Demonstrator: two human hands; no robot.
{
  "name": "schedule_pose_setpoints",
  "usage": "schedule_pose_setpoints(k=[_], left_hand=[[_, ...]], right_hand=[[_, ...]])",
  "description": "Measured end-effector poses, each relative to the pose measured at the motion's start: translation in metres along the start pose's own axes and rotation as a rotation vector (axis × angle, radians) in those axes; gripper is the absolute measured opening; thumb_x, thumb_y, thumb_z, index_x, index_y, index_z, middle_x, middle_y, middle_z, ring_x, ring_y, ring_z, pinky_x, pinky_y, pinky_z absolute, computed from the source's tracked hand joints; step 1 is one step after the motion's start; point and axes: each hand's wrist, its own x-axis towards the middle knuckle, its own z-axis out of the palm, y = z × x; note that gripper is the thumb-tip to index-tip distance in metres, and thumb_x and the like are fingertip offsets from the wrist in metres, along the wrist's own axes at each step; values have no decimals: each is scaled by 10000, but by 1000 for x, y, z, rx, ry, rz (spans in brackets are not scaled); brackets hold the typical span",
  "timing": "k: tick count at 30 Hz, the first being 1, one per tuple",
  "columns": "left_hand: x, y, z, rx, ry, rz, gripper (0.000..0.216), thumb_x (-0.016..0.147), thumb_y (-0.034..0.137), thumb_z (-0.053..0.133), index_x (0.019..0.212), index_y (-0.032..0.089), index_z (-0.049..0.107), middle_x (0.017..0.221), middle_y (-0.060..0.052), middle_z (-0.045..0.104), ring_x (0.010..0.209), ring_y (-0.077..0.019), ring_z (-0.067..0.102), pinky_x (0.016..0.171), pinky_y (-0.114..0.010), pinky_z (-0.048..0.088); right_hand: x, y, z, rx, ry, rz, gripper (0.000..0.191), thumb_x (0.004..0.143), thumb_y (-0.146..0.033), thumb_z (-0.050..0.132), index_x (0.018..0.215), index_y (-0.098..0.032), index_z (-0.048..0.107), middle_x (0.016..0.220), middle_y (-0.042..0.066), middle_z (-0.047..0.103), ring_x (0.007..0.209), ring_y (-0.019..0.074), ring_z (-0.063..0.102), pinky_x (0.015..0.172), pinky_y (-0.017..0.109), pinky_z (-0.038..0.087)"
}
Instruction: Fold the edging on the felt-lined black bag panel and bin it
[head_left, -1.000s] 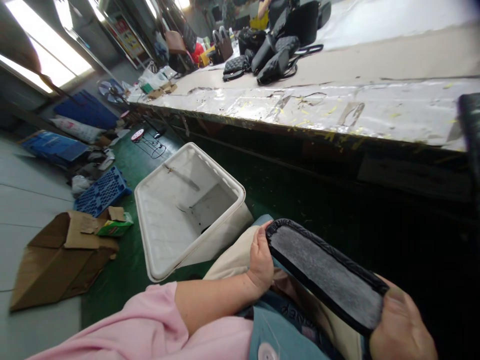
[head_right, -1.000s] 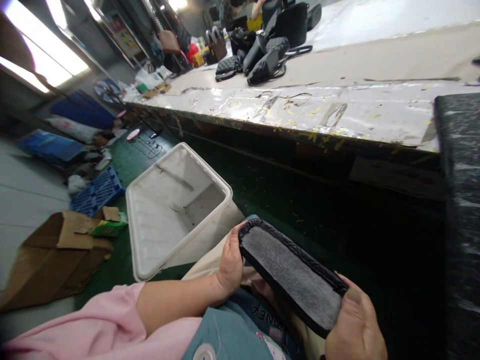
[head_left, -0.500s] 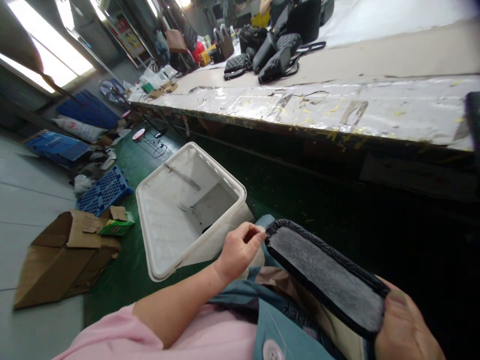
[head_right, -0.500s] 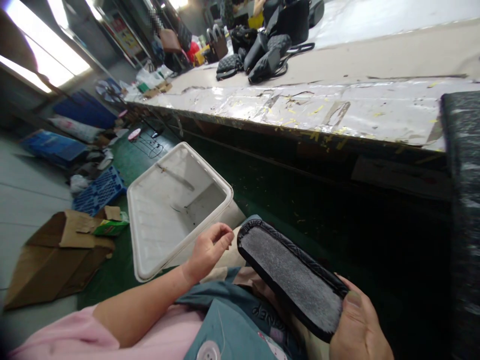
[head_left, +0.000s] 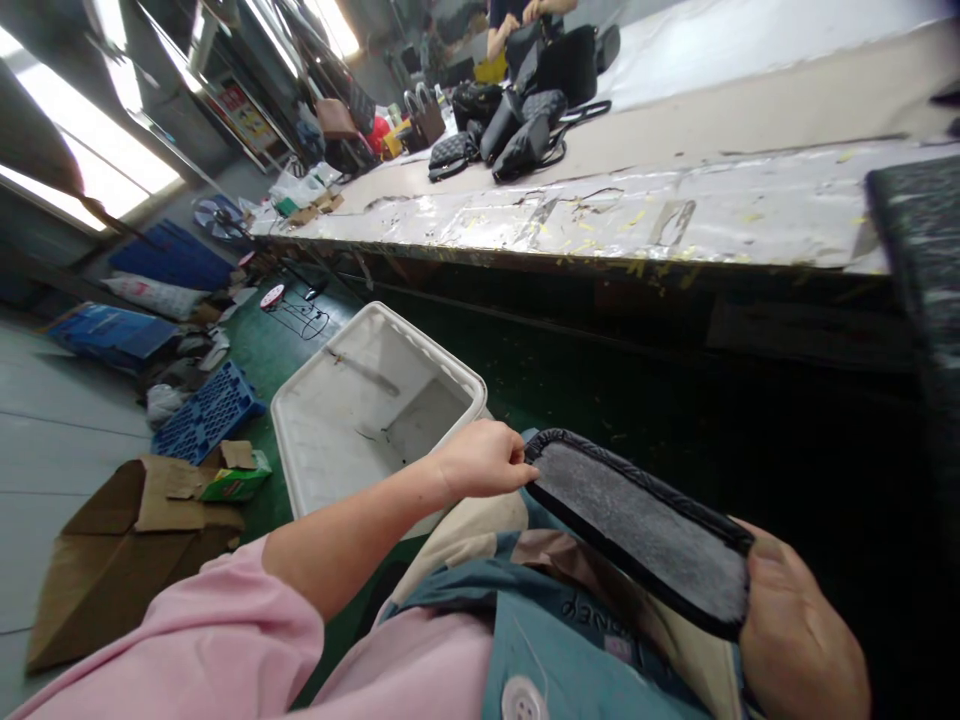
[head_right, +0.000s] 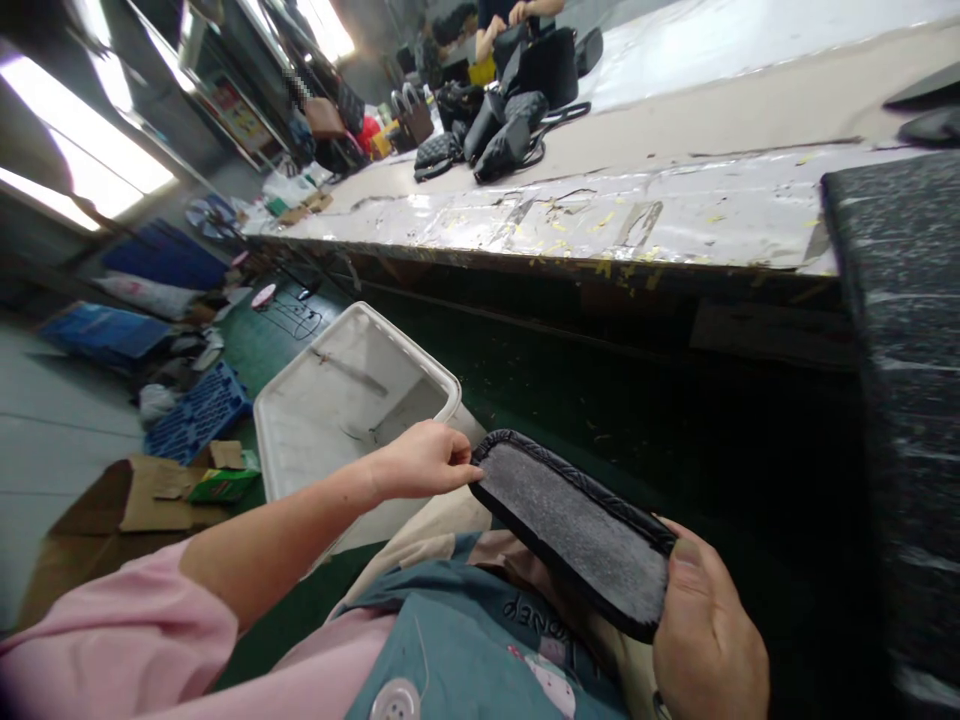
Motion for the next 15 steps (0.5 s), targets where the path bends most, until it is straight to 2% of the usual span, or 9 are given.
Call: schedule_pose_setpoints(k=[3, 8, 10, 12, 15], left_hand=[[1, 5, -5, 59, -44, 12, 245, 735, 348, 533, 565, 194, 620, 503, -11, 533, 505, -153, 487, 489, -266, 281], [0, 16, -2, 266, 59, 48, 265, 732, 287, 473, 591, 180, 669, 610, -93, 632, 609, -231, 584, 570, -300, 380], [0, 16, -2, 233, 70, 52, 259, 724, 274, 475, 567, 179, 658, 613, -100, 636, 633, -238, 594, 609, -310, 409], [0, 12, -3, 28, 37, 27, 220, 683, 227, 496, 503, 179, 613, 544, -72, 601, 590, -210, 573, 613, -302, 417], [-3, 0, -4, -519, -40, -108, 154, 619, 184, 517, 477, 166, 573, 474, -29, 557, 496, -158, 530, 552, -271, 419]], right_hand=[[-1, 0, 0, 25, 9, -32, 520, 876, -582, 233, 1102, -284, 593, 1052, 46, 647, 978, 283, 594, 767, 375, 442], [0, -1, -1, 60, 4, -54, 527, 885, -541, 247, 1115, -230, 604, 1062, 79, 646, 993, 279, 594, 788, 371, 445], [0, -1, 0, 76, 8, -68, 531, 878, -543, 258, 1116, -222, 607, 1054, 84, 646, 982, 280, 595, 796, 377, 447], [-1, -1, 0, 93, 1, -69, 539, 872, -559, 263, 1114, -223, 608, 1036, 80, 648, 970, 277, 594, 813, 380, 447], [-2, -1, 0, 134, 0, -75, 546, 875, -578, 261, 1110, -225, 604, 1047, 73, 639, 983, 267, 584, 850, 379, 433]])
